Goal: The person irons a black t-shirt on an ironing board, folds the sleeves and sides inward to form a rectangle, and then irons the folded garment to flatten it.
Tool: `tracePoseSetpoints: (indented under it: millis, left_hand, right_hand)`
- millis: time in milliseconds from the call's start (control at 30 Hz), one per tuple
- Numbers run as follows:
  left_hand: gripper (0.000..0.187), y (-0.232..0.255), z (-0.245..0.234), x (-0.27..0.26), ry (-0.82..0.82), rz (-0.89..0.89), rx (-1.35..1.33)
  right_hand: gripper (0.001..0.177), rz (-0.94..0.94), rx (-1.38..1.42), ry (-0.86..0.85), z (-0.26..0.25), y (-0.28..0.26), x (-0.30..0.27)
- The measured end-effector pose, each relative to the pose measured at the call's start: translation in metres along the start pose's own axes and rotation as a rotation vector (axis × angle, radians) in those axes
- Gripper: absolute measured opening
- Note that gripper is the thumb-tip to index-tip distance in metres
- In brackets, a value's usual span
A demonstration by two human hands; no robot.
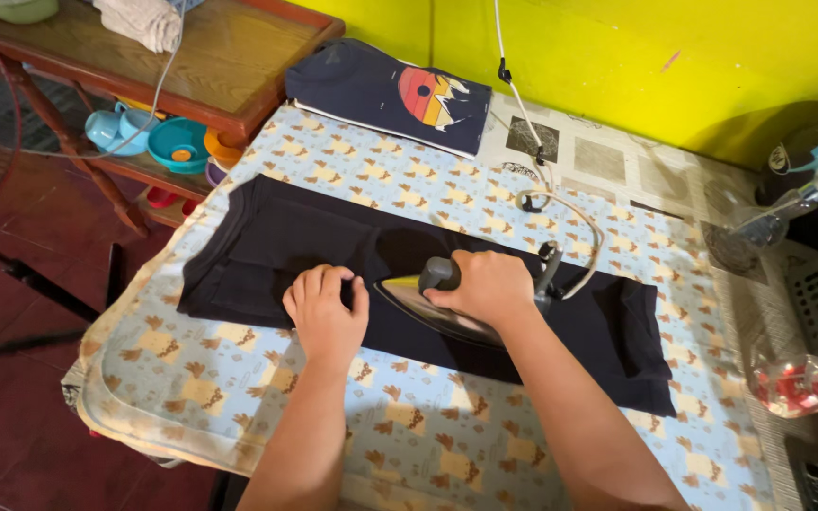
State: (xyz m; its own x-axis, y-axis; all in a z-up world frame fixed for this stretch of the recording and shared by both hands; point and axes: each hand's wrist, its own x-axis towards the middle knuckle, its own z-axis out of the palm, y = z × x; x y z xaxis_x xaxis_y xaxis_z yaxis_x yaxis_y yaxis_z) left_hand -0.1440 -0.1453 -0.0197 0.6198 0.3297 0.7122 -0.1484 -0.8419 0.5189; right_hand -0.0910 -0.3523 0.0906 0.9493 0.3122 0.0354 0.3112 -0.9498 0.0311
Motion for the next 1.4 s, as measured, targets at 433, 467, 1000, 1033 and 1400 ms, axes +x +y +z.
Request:
tracePoseSetpoints:
  millis: [433,467,1000,1033,1400]
  left_hand:
    - [0.022,-0.008,0.0,-0.003,-0.07,-0.096,-0.022]
    - [0.025,-0.008,0.002,-0.003,-0.1,-0.086,-0.006]
    - [0.051,-0.009,0.007,-0.007,-0.423,0.016,0.144]
    - [0.052,-0.008,0.006,-0.007,-0.441,0.037,0.153]
    - [0.05,0.028,-0.003,-0.012,-0.303,0.174,-0.049]
  right_hand:
    - [0.068,0.098,0.045,-0.105,-0.017,0.014,-0.031]
    - [0.069,0.136,0.055,-0.083,-0.017,0.009,-0.026]
    - [0.067,0.295,0.025,-0.053,-0.005,-0.02,-0.022]
    - [0.068,0.307,0.019,-0.056,-0.004,-0.013,-0.03]
    - [0.058,-0.093,0.246,0.441,-0.01,0.052,-0.099]
